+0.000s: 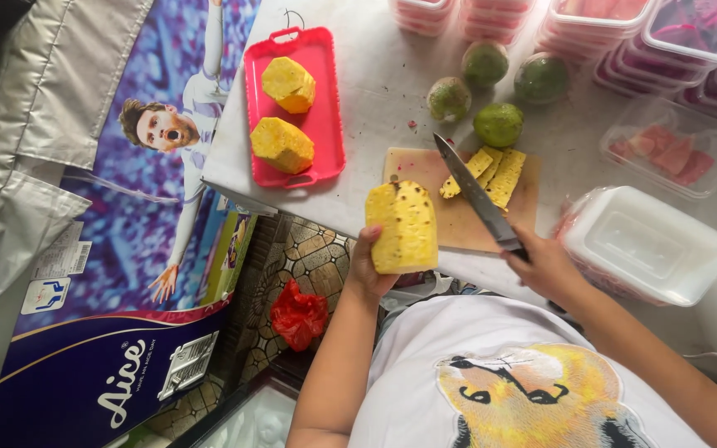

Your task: Peeling and slicing a pineapple on a cutting board using a knife

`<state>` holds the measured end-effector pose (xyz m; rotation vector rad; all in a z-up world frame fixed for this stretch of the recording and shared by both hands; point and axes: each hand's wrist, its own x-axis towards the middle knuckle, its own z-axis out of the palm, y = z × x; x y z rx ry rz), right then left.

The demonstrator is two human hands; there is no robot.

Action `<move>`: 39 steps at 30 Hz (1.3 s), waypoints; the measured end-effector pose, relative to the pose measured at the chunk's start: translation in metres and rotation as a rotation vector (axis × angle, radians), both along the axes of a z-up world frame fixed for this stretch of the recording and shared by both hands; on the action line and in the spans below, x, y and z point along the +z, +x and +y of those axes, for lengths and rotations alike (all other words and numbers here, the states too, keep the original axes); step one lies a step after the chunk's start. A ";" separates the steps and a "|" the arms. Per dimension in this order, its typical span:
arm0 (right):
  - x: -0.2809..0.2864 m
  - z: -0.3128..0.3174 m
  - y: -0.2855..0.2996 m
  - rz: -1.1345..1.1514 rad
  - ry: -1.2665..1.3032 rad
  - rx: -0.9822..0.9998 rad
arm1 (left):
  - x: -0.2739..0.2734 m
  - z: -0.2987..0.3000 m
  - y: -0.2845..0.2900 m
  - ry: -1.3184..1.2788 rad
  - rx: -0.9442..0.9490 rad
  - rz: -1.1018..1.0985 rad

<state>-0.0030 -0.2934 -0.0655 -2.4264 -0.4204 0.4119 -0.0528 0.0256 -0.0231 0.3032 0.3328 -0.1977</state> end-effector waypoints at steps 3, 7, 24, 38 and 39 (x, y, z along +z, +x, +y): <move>0.099 0.002 -0.002 -0.064 -0.108 0.030 | 0.034 -0.010 0.008 0.152 -0.030 0.097; 0.132 -0.009 -0.011 -0.048 -0.300 0.038 | 0.072 -0.024 0.023 0.338 -0.063 0.118; 0.142 -0.029 -0.036 -0.404 -0.142 0.130 | 0.090 -0.020 0.038 0.446 -0.071 0.110; 0.152 0.016 -0.020 -0.486 -0.054 0.123 | 0.089 -0.032 0.026 0.465 -0.209 0.097; 0.156 0.014 -0.020 -0.420 -0.043 0.132 | 0.089 -0.030 0.026 0.448 -0.183 0.054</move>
